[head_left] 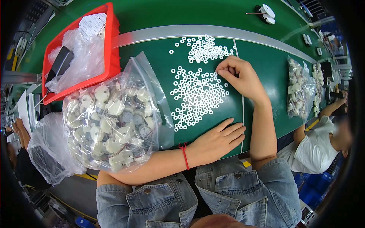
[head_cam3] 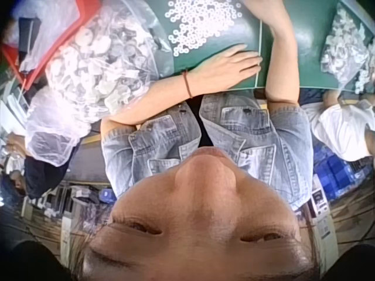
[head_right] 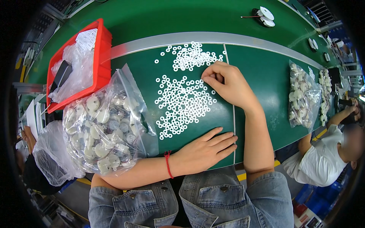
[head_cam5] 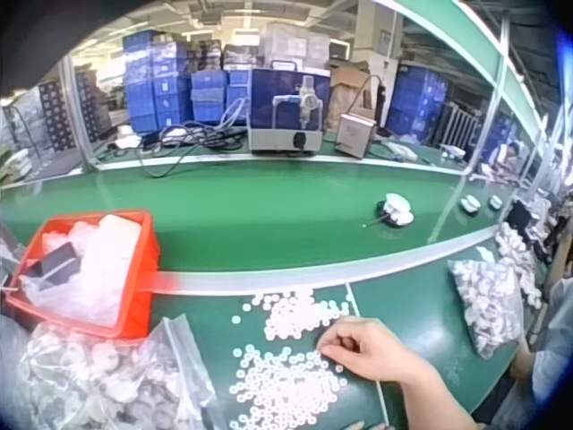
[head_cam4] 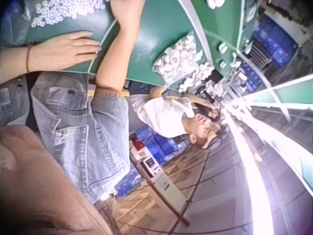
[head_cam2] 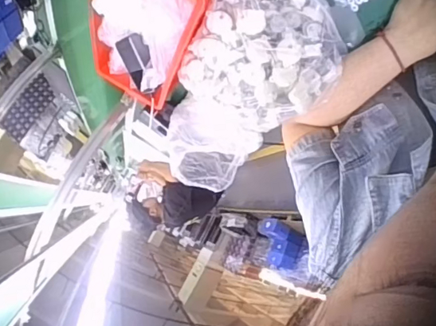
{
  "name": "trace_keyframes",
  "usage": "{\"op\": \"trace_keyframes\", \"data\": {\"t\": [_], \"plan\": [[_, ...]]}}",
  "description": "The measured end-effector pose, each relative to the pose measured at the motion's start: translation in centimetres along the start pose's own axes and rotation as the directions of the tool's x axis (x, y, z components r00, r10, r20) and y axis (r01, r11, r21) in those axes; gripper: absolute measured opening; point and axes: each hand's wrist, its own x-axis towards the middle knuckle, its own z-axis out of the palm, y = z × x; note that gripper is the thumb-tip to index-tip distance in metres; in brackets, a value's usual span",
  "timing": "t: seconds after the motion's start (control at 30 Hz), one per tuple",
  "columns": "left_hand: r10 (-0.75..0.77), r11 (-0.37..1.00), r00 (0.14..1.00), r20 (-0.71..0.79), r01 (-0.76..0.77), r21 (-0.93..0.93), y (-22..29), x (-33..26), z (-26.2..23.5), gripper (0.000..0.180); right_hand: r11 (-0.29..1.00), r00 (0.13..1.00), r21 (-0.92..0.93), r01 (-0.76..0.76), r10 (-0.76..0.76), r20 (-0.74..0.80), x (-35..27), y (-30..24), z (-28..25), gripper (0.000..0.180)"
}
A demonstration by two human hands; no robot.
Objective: The person sorts small white plastic washers on a green workbench. They pick up individual washers from a large pile and place them into a smaller, more organized pile using their right hand. The task is repetitive and involves manual dexterity to separate the small components.
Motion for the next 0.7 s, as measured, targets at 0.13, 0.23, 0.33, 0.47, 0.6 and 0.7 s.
{"op": "trace_keyframes", "data": {"t": [0.13, 0.23, 0.33, 0.47, 0.6, 0.7], "plan": [[-0.003, 1.0, 1.0, -0.009, 0.003, -0.008, 0.0, 0.0, 0.1, 0.044, 0.996, 0.987, 0.093, -0.01, 0.025, -0.158, 0.2, 0.2, 0.3, 0.008], [-0.002, 1.0, 1.0, -0.01, 0.002, -0.006, 0.1, 0.0, 0.0, 0.044, 0.995, 0.957, 0.096, 0.006, 0.022, -0.288, 0.5, 0.9, 0.7, 0.009], [-0.005, 1.0, 1.0, -0.019, 0.005, -0.011, 0.1, -0.1, 0.3, 0.044, 1.0, 0.954, 0.028, 0.014, -0.005, -0.3, 0.6, 0.7, 1.1, 0.01], [-0.005, 1.0, 1.0, -0.012, 0.005, 0.0, 0.1, 0.0, 0.3, 0.044, 0.997, 0.943, -0.066, 0.042, -0.061, -0.328, 0.7, 0.7, 1.7, 0.01], [-0.003, 1.0, 1.0, -0.01, 0.004, 0.005, 0.0, 0.0, 0.2, 0.044, 0.998, 0.95, -0.063, 0.028, -0.046, -0.309, 0.7, 0.5, 1.6, 0.009], [-0.002, 1.0, 1.0, -0.009, 0.003, 0.006, 0.1, 0.0, 0.1, 0.044, 0.997, 0.971, 0.038, -0.063, 0.07, -0.229, 0.5, 0.6, 1.1, 0.011]]}}
